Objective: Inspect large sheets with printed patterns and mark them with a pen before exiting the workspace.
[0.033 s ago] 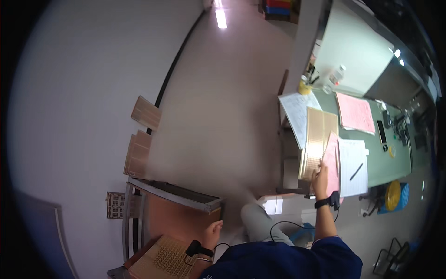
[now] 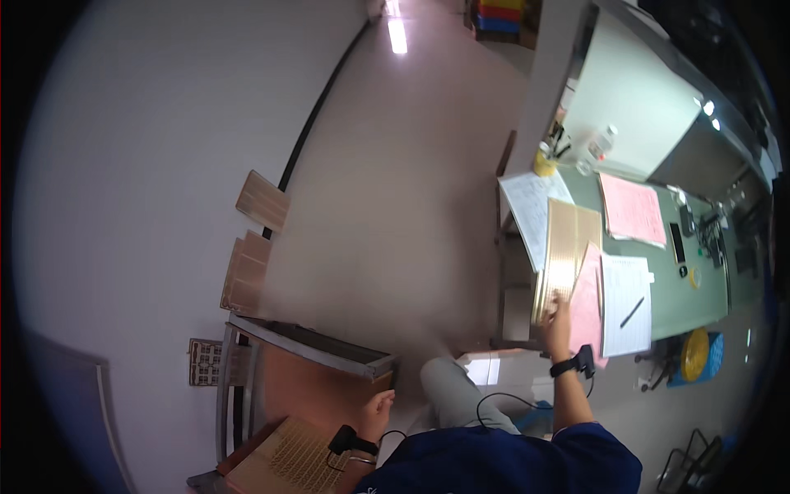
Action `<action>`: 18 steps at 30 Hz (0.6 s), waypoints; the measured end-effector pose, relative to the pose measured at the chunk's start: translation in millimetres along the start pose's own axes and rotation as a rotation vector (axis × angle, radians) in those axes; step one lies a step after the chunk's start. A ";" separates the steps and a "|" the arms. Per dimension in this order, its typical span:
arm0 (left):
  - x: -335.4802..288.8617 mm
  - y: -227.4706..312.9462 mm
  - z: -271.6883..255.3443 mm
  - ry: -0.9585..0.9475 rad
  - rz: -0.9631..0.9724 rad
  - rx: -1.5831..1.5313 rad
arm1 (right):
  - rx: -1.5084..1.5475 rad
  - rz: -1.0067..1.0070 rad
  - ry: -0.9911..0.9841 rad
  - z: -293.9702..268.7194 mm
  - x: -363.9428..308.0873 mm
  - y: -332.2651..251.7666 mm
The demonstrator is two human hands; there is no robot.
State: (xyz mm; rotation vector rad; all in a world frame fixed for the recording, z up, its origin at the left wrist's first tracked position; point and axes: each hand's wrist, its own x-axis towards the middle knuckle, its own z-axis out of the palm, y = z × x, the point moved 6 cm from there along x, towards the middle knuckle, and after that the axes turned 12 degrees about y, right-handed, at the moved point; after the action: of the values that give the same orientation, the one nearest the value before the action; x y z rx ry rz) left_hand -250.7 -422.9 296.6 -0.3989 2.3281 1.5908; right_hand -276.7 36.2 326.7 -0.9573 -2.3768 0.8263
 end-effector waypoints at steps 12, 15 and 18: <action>151.2 130.4 3.6 0.126 0.244 -0.008 | 0.203 -0.683 -0.890 209.9 7.6 -210.9; 227.6 145.5 31.6 0.015 -0.010 -0.307 | 0.307 -0.685 -0.796 260.1 81.1 -221.2; 305.3 179.5 58.9 -0.051 -0.376 -0.465 | 0.332 -0.535 -0.797 282.0 162.3 -241.8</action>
State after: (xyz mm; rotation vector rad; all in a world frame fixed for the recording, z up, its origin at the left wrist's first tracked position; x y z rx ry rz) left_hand -595.5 -323.9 310.3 -0.8296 1.6961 1.8966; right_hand -662.6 -87.4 313.6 0.2109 -2.7623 1.4903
